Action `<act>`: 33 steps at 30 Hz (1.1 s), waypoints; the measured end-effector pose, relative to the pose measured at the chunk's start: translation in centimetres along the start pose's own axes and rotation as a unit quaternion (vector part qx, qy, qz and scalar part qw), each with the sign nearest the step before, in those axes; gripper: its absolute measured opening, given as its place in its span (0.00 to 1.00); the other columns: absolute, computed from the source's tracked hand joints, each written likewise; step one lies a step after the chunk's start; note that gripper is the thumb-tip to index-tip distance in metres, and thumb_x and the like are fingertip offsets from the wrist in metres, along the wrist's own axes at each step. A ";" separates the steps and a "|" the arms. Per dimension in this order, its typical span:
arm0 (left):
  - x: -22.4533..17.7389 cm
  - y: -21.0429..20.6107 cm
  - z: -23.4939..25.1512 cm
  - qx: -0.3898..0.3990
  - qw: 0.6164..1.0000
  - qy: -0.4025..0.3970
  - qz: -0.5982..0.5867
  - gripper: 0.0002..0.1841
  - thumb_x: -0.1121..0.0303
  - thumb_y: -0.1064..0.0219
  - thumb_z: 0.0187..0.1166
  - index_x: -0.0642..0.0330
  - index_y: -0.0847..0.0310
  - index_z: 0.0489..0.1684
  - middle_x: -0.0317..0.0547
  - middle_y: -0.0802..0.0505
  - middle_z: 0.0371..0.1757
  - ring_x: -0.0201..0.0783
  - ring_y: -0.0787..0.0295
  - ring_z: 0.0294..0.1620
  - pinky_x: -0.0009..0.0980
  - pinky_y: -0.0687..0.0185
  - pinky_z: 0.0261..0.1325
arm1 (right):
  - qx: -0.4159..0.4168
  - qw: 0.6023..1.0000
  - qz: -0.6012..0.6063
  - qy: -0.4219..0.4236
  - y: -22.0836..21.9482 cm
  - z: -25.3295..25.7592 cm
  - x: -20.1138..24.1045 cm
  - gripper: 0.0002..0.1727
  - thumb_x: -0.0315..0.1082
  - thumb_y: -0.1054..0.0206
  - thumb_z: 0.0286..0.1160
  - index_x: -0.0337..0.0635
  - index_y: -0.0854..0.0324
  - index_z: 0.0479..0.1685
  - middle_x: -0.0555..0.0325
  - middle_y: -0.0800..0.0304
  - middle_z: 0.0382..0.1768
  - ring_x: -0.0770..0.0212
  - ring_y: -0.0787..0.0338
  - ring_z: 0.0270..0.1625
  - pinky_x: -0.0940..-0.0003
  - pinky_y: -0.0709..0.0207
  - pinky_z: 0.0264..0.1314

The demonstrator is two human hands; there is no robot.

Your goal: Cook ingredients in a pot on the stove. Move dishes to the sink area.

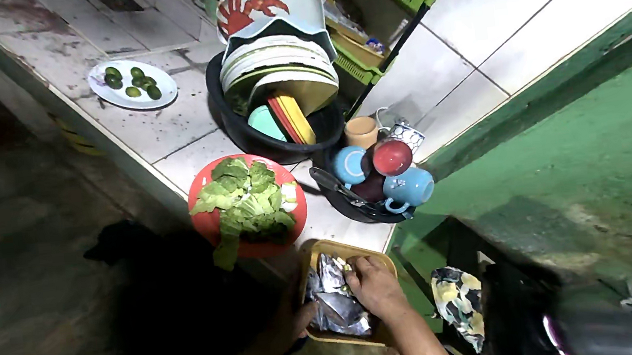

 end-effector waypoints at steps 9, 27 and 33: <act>0.3 -0.4 0.2 -0.009 0.999 0.024 -0.040 0.37 0.56 0.41 0.87 0.43 0.56 0.95 0.59 0.23 0.78 0.50 0.12 0.64 0.46 0.09 0.54 | 0.110 0.989 0.101 -0.023 1.4 0.8 -0.5 0.27 0.51 0.33 0.79 0.52 0.20 0.75 0.46 0.12 0.66 0.45 0.15 0.70 0.38 0.25 0.74; 0.2 -0.3 0.1 -0.011 0.999 0.022 -0.034 0.35 0.57 0.43 0.89 0.40 0.54 0.95 0.59 0.21 0.76 0.49 0.12 0.62 0.44 0.10 0.54 | 0.167 0.975 0.129 0.075 1.3 -0.5 -2.2 0.44 0.35 0.21 0.67 0.58 0.33 0.89 0.45 0.25 0.79 0.47 0.20 0.76 0.42 0.26 0.77; -0.6 -0.6 -0.3 -0.026 0.997 0.046 -0.053 0.34 0.61 0.46 0.91 0.40 0.57 0.96 0.58 0.25 0.81 0.50 0.13 0.64 0.45 0.10 0.53 | 0.078 0.992 0.069 0.064 -0.1 -0.8 -1.8 0.43 0.50 0.21 0.65 0.60 0.30 0.87 0.48 0.20 0.76 0.45 0.23 0.79 0.41 0.30 0.80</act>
Point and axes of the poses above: each hand's wrist, its own z-axis towards the middle knuckle, its own y-axis out of the back of the hand, x = y × z, the point moved 2 cm from there along z, towards the middle knuckle
